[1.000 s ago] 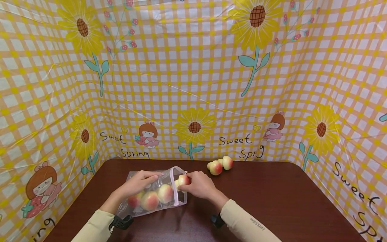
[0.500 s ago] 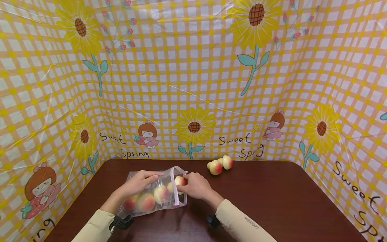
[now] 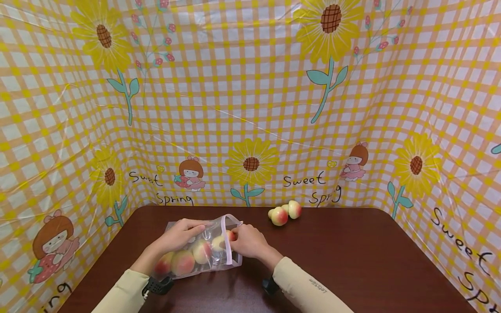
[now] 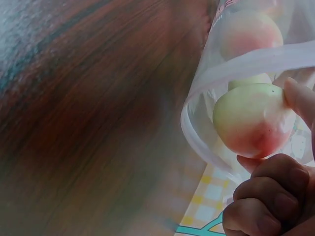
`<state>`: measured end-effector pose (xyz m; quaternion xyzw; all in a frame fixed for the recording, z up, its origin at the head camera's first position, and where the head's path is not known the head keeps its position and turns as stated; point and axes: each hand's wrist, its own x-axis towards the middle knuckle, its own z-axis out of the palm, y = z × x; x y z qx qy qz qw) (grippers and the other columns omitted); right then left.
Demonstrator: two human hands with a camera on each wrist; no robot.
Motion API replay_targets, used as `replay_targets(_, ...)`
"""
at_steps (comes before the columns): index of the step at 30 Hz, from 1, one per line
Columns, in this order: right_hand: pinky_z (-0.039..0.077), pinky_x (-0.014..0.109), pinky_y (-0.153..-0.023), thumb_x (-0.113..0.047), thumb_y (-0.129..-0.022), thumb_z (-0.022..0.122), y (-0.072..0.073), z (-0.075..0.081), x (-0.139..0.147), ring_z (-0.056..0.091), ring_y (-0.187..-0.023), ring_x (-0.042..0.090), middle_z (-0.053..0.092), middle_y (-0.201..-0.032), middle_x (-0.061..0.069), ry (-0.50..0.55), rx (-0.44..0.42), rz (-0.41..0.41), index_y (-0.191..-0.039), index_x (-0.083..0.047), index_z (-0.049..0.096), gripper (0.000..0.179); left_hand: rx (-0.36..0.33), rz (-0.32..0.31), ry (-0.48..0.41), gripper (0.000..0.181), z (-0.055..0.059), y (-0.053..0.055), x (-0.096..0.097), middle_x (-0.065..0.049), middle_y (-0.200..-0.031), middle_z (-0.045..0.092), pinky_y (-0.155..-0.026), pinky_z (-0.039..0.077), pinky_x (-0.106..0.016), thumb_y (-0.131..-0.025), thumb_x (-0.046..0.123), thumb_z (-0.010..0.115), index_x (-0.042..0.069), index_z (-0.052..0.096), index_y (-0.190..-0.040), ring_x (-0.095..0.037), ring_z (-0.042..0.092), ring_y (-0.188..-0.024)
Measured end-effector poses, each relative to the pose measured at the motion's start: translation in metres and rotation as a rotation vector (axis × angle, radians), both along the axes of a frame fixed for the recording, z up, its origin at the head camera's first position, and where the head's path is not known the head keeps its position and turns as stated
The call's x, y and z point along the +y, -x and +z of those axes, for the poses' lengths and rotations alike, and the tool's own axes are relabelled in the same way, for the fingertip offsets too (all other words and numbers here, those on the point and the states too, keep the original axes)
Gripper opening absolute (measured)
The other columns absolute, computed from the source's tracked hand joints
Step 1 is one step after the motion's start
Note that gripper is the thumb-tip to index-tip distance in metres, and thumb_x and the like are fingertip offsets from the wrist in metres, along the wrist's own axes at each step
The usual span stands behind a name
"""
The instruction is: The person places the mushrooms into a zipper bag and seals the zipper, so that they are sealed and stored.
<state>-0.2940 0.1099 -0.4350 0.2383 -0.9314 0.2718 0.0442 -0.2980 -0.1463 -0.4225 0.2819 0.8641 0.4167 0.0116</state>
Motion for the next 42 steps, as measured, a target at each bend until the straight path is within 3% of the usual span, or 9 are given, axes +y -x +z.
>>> replay_targets(5, 0.030, 0.024, -0.048, -0.029, -0.087, 0.074, 0.003, -0.004, -0.005, 0.041, -0.055, 0.009, 0.044, -0.057, -0.010, -0.006, -0.026, 0.004, -0.085, -0.013, 0.073, 0.016, 0.006, 0.010, 0.018, 0.032, 0.001, 0.001, 0.000, 0.001, -0.130, 0.068, -0.107, 0.048, -0.044, -0.105, 0.027, 0.054, 0.021, 0.068, -0.133, -0.014, 0.061, -0.120)
replay_targets(10, 0.036, 0.025, -0.049, -0.023, -0.087, 0.073, 0.005, -0.007, -0.008, 0.046, -0.057, 0.012, 0.053, -0.059, -0.007, 0.004, -0.075, -0.002, -0.106, -0.006, 0.077, 0.026, -0.005, 0.007, 0.008, 0.032, 0.003, -0.001, 0.001, 0.001, -0.130, 0.068, -0.107, 0.047, -0.044, -0.105, 0.027, 0.054, 0.021, 0.067, -0.134, -0.014, 0.061, -0.120)
replay_targets(13, 0.037, 0.026, -0.050, -0.023, -0.088, 0.073, 0.006, -0.009, -0.009, 0.046, -0.057, 0.012, 0.052, -0.059, -0.006, 0.011, -0.092, 0.011, -0.103, -0.005, 0.077, 0.024, -0.009, 0.004, 0.003, 0.033, 0.003, -0.001, 0.001, 0.000, -0.131, 0.068, -0.109, 0.046, -0.046, -0.106, 0.027, 0.053, 0.020, 0.067, -0.134, -0.016, 0.060, -0.123)
replay_targets(19, 0.046, 0.028, -0.054, -0.027, -0.090, 0.074, 0.009, -0.010, -0.012, 0.053, -0.061, 0.012, 0.067, -0.071, -0.004, 0.036, -0.103, 0.048, -0.088, -0.009, 0.076, 0.019, -0.019, 0.014, 0.004, 0.033, 0.003, -0.002, 0.001, -0.001, -0.132, 0.067, -0.110, 0.045, -0.047, -0.105, 0.027, 0.054, 0.020, 0.066, -0.135, -0.016, 0.059, -0.124)
replay_targets(24, 0.042, 0.026, -0.052, -0.025, -0.092, 0.072, 0.008, -0.009, -0.011, 0.049, -0.059, 0.012, 0.058, -0.062, -0.005, 0.034, -0.113, 0.086, -0.083, -0.008, 0.074, 0.020, -0.007, 0.011, 0.001, 0.032, 0.003, -0.001, 0.000, -0.001, -0.132, 0.067, -0.109, 0.046, -0.047, -0.106, 0.027, 0.054, 0.020, 0.067, -0.134, -0.018, 0.059, -0.125)
replay_targets(31, 0.038, 0.021, -0.054, -0.023, -0.102, 0.058, 0.008, -0.008, -0.008, 0.044, -0.058, 0.005, 0.046, -0.061, -0.010, 0.078, -0.106, 0.281, -0.070, -0.010, 0.063, 0.035, 0.007, 0.009, -0.003, 0.031, 0.002, 0.002, -0.001, -0.004, -0.132, 0.067, -0.109, 0.046, -0.048, -0.106, 0.024, 0.053, 0.017, 0.069, -0.132, -0.022, 0.059, -0.128)
replay_targets(35, 0.040, 0.021, -0.055, -0.025, -0.105, 0.054, 0.008, -0.008, -0.007, 0.046, -0.059, 0.003, 0.050, -0.064, -0.011, 0.101, -0.140, 0.310, -0.080, -0.007, 0.071, 0.035, 0.005, 0.014, 0.001, 0.032, 0.003, 0.001, -0.002, -0.005, -0.133, 0.067, -0.109, 0.046, -0.050, -0.106, 0.025, 0.052, 0.016, 0.069, -0.132, -0.024, 0.059, -0.128)
replay_targets(38, 0.044, 0.022, -0.058, -0.030, -0.104, 0.056, 0.009, -0.009, -0.006, 0.051, -0.063, 0.005, 0.059, -0.068, -0.010, 0.095, -0.160, 0.270, -0.096, -0.009, 0.078, 0.032, -0.002, 0.018, -0.001, 0.033, 0.004, 0.000, -0.003, -0.006, -0.133, 0.067, -0.109, 0.045, -0.050, -0.106, 0.027, 0.052, 0.015, 0.069, -0.132, -0.025, 0.058, -0.128)
replay_targets(42, 0.045, 0.024, -0.060, -0.036, -0.101, 0.060, 0.010, -0.007, -0.004, 0.053, -0.066, 0.009, 0.064, -0.071, -0.007, 0.077, -0.169, 0.208, -0.099, -0.010, 0.079, 0.032, -0.007, 0.022, -0.002, 0.033, 0.004, 0.000, -0.004, -0.006, -0.134, 0.066, -0.110, 0.045, -0.050, -0.106, 0.027, 0.052, 0.015, 0.069, -0.132, -0.025, 0.058, -0.129)
